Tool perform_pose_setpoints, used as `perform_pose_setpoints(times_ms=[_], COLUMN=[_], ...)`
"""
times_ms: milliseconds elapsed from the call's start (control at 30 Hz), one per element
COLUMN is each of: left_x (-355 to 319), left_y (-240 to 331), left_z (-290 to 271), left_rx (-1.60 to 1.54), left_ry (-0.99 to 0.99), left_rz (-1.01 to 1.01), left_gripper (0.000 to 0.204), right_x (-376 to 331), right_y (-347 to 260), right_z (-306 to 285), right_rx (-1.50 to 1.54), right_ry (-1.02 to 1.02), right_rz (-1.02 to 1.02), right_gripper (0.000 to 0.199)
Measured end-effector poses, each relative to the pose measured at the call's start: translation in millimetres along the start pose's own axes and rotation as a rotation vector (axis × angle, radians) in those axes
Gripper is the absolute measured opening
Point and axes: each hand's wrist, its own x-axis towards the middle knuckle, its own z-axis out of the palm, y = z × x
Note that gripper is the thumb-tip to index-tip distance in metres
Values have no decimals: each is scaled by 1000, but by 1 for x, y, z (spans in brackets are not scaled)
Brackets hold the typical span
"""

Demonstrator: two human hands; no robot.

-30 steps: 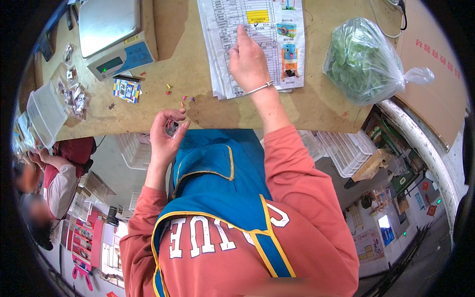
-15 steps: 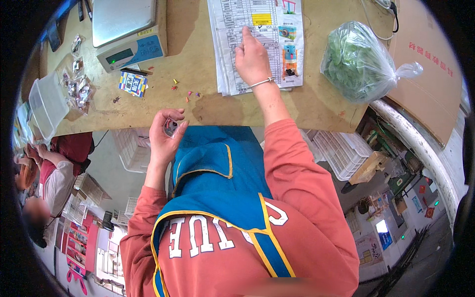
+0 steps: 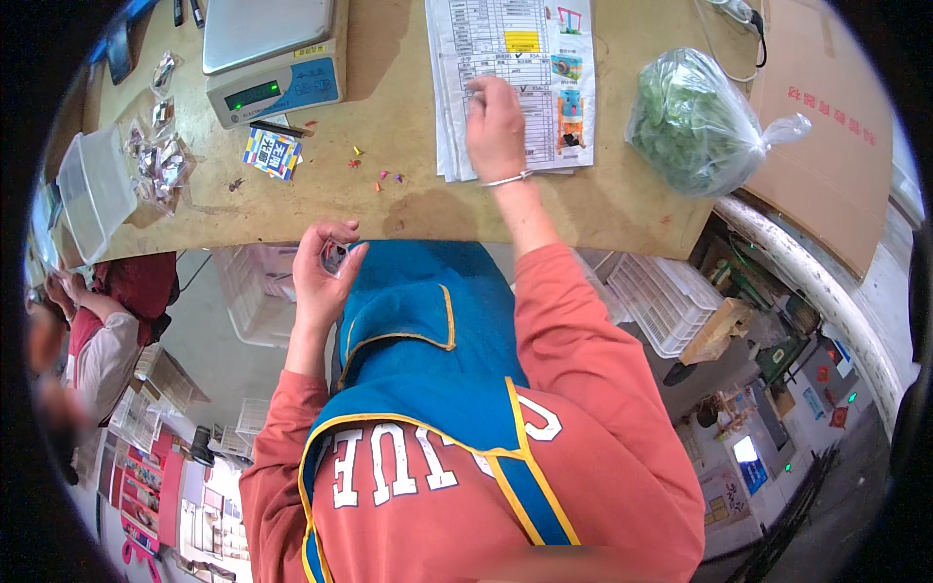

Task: The person assembles small electronic components by hand, connecting wires and placing parts into a small container. They then weigh the assembled units on a digital scale and place them into a plastic container.

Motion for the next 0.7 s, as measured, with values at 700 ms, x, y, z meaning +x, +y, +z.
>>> perform_pose_setpoints(times_ms=[700], left_x=[-27], left_y=[-16], left_z=[-34], left_rx=[-73], left_ry=[99], left_rz=[9], left_gripper=[21], right_x=[-63], right_y=[-60], right_z=[40], right_rx=[-25], right_ry=[-287], right_rz=[41], right_gripper=[28])
